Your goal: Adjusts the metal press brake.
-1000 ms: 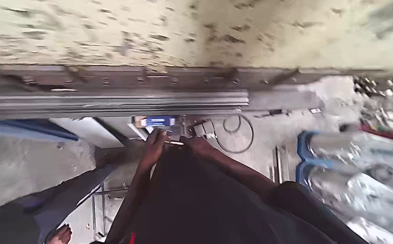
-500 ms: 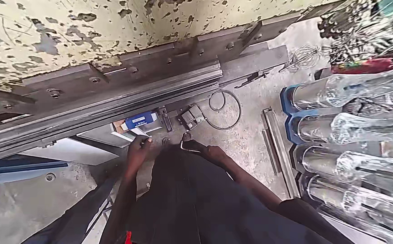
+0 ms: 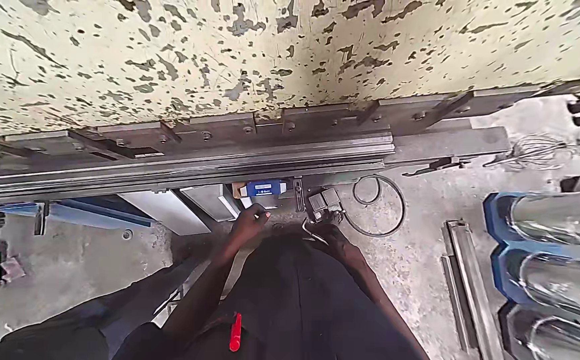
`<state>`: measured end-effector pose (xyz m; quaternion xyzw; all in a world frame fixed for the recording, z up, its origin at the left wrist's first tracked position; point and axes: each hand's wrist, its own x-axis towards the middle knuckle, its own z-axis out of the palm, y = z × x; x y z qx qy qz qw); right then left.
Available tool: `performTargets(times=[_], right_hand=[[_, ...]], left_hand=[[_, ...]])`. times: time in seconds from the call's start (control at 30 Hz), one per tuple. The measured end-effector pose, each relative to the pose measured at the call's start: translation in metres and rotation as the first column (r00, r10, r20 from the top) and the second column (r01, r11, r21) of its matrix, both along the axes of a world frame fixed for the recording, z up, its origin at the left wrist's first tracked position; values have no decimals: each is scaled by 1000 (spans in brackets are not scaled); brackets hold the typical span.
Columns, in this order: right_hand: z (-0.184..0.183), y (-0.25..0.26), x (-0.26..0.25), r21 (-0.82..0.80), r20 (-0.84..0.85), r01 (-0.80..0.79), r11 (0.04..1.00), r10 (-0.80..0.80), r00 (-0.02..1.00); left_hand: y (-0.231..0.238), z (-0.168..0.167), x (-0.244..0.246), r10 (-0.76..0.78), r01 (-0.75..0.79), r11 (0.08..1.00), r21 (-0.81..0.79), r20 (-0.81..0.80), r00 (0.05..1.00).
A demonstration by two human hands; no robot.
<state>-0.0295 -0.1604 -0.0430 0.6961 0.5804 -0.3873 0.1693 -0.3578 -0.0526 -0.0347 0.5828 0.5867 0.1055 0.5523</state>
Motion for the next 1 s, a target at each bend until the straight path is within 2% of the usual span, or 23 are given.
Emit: performTargets(times=[0.17,0.33,0.43,0.53,0.57,0.63,0.7,0.77,0.87,0.93,1.0], right_hand=[[-9,-5,5,37,24,-4,999,3,1000],[4,2,11,62,-20,9,998,-8,1000],[-3,4,19,92,-2,-7,996,7,1000],[0,15,14,100,-14,-55,993,57,998],[3,16,12,93,-12,-67,993,69,998],[14,18,11,68,-2,-83,994,83,997],[20,19,16,43,10,-134,990,133,991],[18,18,28,46,22,-179,983,178,984],[17,21,48,41,31,-168,985,167,985],[17,7,66,15,48,-173,985,172,984],[19,20,77,30,67,-158,987,156,986]], left_hand=[[-2,-3,-9,38,-38,999,23,0,999],[-6,5,-41,284,-289,948,129,58,957],[2,2,-70,483,-494,838,231,105,869],[21,9,-105,695,-718,623,310,201,690],[35,9,-117,738,-763,550,339,231,634],[70,9,-140,769,-787,473,397,249,588],[106,10,-163,756,-773,482,412,251,605],[138,12,-180,718,-788,515,337,333,612],[163,25,-177,786,-842,486,234,305,538],[154,25,-162,826,-859,447,250,253,504],[171,27,-164,785,-828,450,335,294,545]])
